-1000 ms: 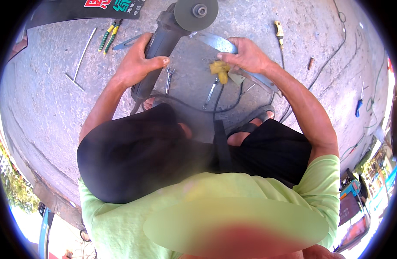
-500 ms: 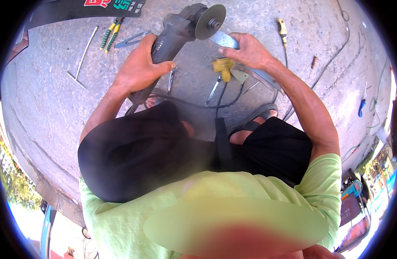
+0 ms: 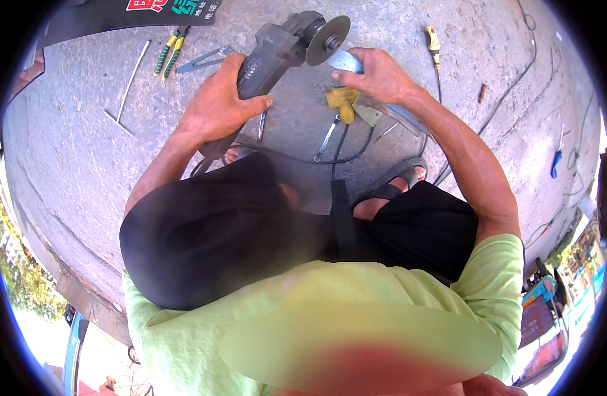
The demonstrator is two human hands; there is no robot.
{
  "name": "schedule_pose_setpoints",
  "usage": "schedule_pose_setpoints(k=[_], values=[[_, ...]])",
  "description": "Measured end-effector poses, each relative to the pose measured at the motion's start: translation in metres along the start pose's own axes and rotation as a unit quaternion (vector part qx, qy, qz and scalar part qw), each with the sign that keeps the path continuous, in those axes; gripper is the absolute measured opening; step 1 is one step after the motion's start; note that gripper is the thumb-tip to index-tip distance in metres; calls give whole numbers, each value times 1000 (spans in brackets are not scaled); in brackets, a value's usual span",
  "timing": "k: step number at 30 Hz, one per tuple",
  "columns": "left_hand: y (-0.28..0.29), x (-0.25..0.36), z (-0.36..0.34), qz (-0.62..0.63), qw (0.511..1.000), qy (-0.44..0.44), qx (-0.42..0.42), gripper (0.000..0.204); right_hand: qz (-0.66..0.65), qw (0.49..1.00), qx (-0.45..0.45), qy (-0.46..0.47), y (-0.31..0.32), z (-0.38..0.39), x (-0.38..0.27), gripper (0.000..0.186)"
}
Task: The person uses an angle grinder to cut and shape a metal bracket and then wipes the metal part with a small cloth.
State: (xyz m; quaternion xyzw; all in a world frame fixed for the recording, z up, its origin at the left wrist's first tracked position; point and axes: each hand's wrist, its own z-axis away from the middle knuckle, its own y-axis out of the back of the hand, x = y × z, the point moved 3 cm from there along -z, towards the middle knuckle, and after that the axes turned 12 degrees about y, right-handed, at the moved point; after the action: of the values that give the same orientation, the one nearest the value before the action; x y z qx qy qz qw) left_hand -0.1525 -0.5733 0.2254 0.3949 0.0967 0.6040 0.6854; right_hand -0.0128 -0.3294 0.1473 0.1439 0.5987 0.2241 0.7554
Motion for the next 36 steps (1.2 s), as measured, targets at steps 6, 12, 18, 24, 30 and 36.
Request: schedule_pose_setpoints(k=[6, 12, 18, 24, 30, 36], values=[[0, 0, 1, -3, 1000, 9, -2, 84, -4, 1000, -5, -4, 1, 0, -4, 43], [-1, -1, 1, -2, 1000, 10, -2, 85, -3, 1000, -2, -3, 0, -1, -3, 42], [-1, 0, 2, 1, 1000, 17, -3, 85, 21, 999, 12, 21, -2, -1, -2, 43], [-2, 0, 2, 3, 1000, 18, -1, 85, 27, 999, 13, 20, -2, -2, -1, 43], [-2, -1, 1, 0, 1000, 19, -4, 85, 11, 1000, 0, 13, -3, -2, -4, 42], [-2, 0, 0, -4, 1000, 21, -10, 84, 8, 1000, -2, 6, -1, -2, -8, 42]])
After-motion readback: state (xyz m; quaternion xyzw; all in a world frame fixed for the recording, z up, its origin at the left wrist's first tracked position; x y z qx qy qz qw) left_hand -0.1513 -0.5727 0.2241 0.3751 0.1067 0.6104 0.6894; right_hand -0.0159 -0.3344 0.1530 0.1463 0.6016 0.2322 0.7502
